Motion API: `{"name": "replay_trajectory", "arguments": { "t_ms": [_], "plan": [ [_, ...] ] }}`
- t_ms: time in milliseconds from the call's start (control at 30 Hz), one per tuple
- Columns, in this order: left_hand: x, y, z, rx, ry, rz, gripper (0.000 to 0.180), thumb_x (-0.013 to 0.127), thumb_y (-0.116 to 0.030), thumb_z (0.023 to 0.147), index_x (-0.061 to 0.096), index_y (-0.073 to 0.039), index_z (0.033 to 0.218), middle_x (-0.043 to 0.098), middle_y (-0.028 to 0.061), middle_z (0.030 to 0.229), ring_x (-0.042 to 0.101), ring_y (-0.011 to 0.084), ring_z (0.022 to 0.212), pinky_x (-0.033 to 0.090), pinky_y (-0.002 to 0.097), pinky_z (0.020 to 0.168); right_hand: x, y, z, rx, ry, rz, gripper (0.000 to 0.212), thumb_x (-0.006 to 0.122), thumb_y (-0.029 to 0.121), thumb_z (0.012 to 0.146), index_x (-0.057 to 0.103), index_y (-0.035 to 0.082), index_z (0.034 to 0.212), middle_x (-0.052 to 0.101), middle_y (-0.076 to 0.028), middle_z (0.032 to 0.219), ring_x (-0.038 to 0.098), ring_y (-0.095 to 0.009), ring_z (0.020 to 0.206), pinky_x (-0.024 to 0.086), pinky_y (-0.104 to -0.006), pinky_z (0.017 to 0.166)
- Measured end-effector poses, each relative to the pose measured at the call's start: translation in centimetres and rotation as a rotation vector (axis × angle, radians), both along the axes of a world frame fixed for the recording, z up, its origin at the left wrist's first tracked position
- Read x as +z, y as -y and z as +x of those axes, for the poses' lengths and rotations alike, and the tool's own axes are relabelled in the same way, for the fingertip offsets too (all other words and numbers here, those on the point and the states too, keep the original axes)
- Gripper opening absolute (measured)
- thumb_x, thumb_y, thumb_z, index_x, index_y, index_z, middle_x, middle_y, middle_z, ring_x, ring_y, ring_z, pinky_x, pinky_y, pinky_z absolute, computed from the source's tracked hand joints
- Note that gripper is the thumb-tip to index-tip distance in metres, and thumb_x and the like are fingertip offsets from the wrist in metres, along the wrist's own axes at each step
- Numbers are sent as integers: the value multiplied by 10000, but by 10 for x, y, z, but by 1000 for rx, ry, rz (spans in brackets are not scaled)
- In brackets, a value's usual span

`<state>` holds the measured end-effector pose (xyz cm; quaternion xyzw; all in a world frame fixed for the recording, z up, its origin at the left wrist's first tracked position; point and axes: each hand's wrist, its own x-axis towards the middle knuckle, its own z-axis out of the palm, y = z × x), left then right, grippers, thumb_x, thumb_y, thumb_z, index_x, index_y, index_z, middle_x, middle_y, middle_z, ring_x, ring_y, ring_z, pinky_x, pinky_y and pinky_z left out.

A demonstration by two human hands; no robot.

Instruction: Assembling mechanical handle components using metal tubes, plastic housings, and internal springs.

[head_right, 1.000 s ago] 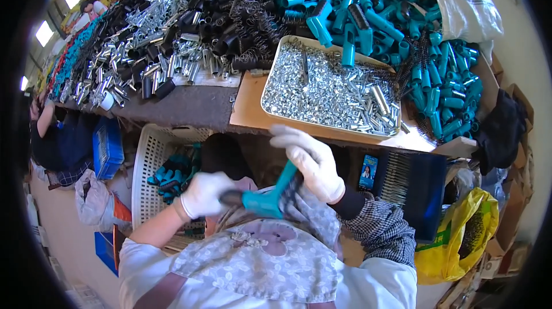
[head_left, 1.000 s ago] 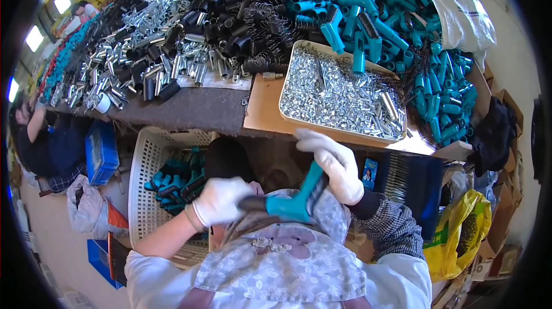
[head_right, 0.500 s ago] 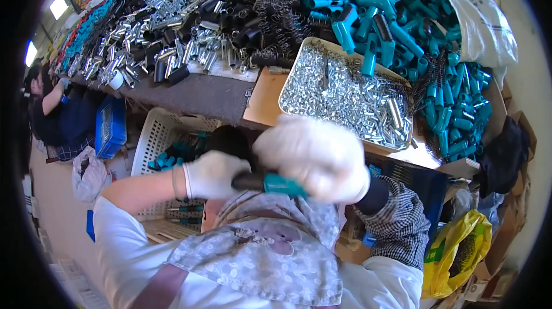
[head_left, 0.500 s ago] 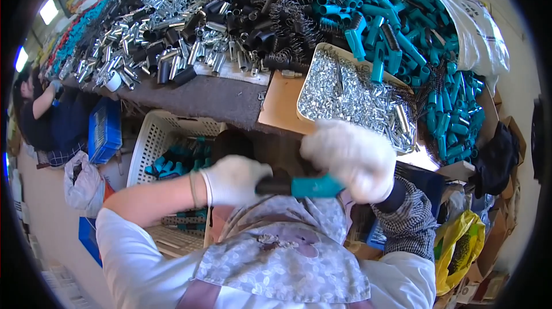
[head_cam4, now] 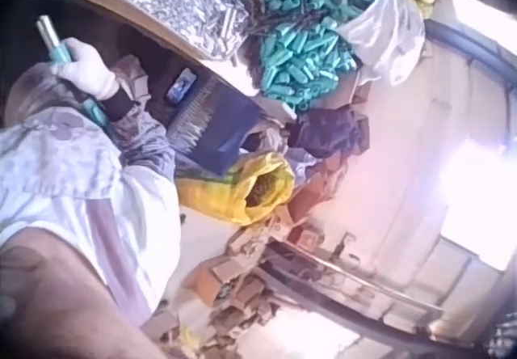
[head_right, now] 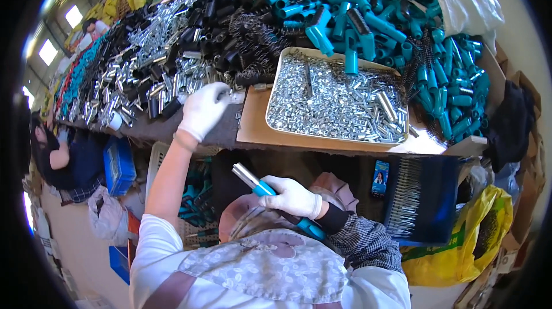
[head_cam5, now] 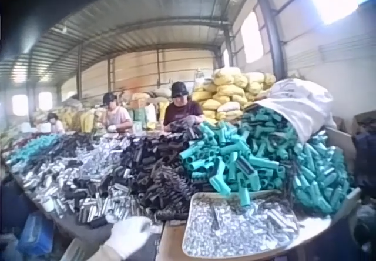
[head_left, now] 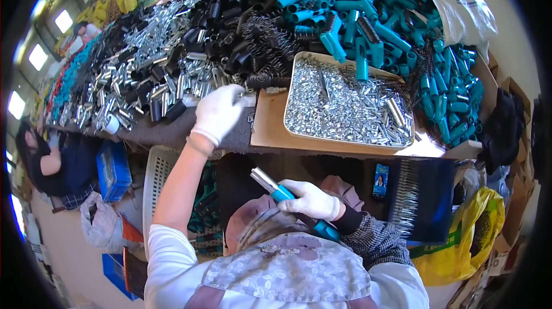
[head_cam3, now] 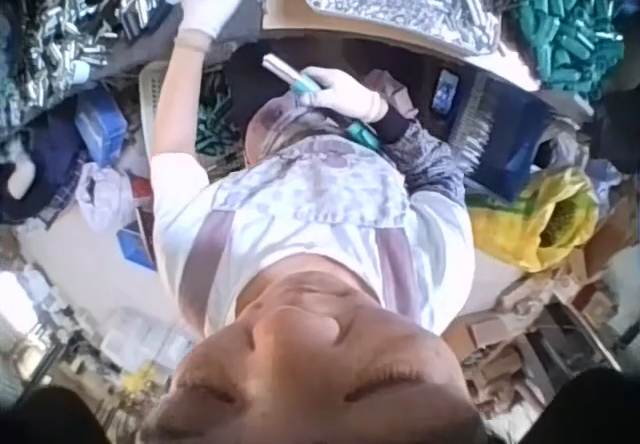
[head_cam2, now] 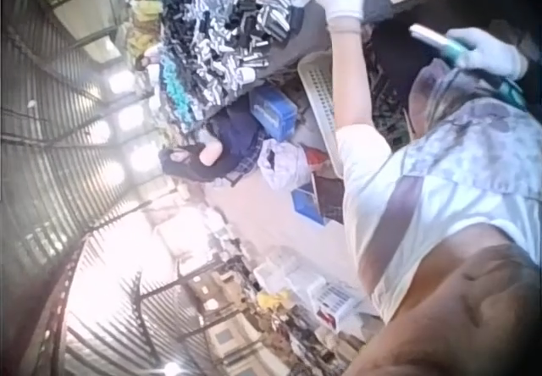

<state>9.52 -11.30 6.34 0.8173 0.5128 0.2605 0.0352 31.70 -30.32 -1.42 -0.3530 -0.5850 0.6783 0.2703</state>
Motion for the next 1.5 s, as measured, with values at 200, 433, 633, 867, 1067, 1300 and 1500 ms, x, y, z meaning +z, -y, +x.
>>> {"name": "replay_trajectory", "arguments": {
  "t_ms": [200, 433, 633, 867, 1067, 1300, 1500],
  "plan": [
    [-27, -58, 15, 209, -327, -130, 338, 657, -346, 885, 681, -60, 1064, 727, 212, 1005, 702, 394, 990, 550, 512, 865, 36, 2, 2, -68, -28, -19, 342, 654, 276, 964, 562, 48, 1200, 585, -15, 781, 585, -89, 629, 501, -270, 591],
    [-37, 22, -45, 24, 858, -591, 504, 657, -165, 892, 579, -4, 1363, 696, 114, 1033, 667, 178, 805, 556, 292, 719, 42, 8, 7, -324, 89, 199, 524, 722, 291, 911, 579, 59, 1358, 657, -97, 856, 665, -176, 774, 536, -343, 753],
    [-20, 171, -24, -93, 895, -561, 718, 755, -223, 886, 438, 78, 1456, 722, 177, 1042, 690, 186, 834, 575, 291, 736, 18, 12, -20, -383, 402, 651, 463, 723, 274, 837, 647, 121, 1267, 664, -159, 963, 677, -374, 878, 550, -448, 784],
    [-26, 185, -33, -100, 832, -770, 470, 682, -298, 968, 625, 66, 1261, 733, 162, 1035, 720, 196, 790, 583, 282, 637, 5, 25, -17, -353, 687, 930, 466, 737, 264, 825, 635, 135, 1260, 621, -121, 883, 659, -337, 779, 532, -446, 704],
    [-29, 191, -30, -136, 523, -872, 268, 648, -116, 938, 684, 18, 1167, 730, 121, 908, 693, 140, 726, 554, 288, 633, 15, 39, 1, -203, 687, 773, 426, 726, 306, 843, 652, 132, 1225, 659, -134, 875, 675, -360, 791, 543, -467, 722],
    [-11, 193, -23, -807, 181, -154, 300, 678, 4, 697, 700, -85, 982, 710, 124, 1041, 671, 362, 963, 537, 425, 800, 17, 34, 27, 61, 293, 428, 434, 698, 392, 908, 701, 78, 1207, 707, -214, 873, 693, -401, 810, 536, -449, 733],
    [-14, 201, -34, -129, 617, -760, 495, 743, -67, 774, 640, 14, 1251, 646, 59, 957, 628, 126, 835, 509, 250, 777, 32, 43, 16, -169, 461, 608, 376, 699, 368, 887, 717, 92, 1142, 708, -192, 870, 693, -389, 808, 548, -464, 745]
  ]
}}
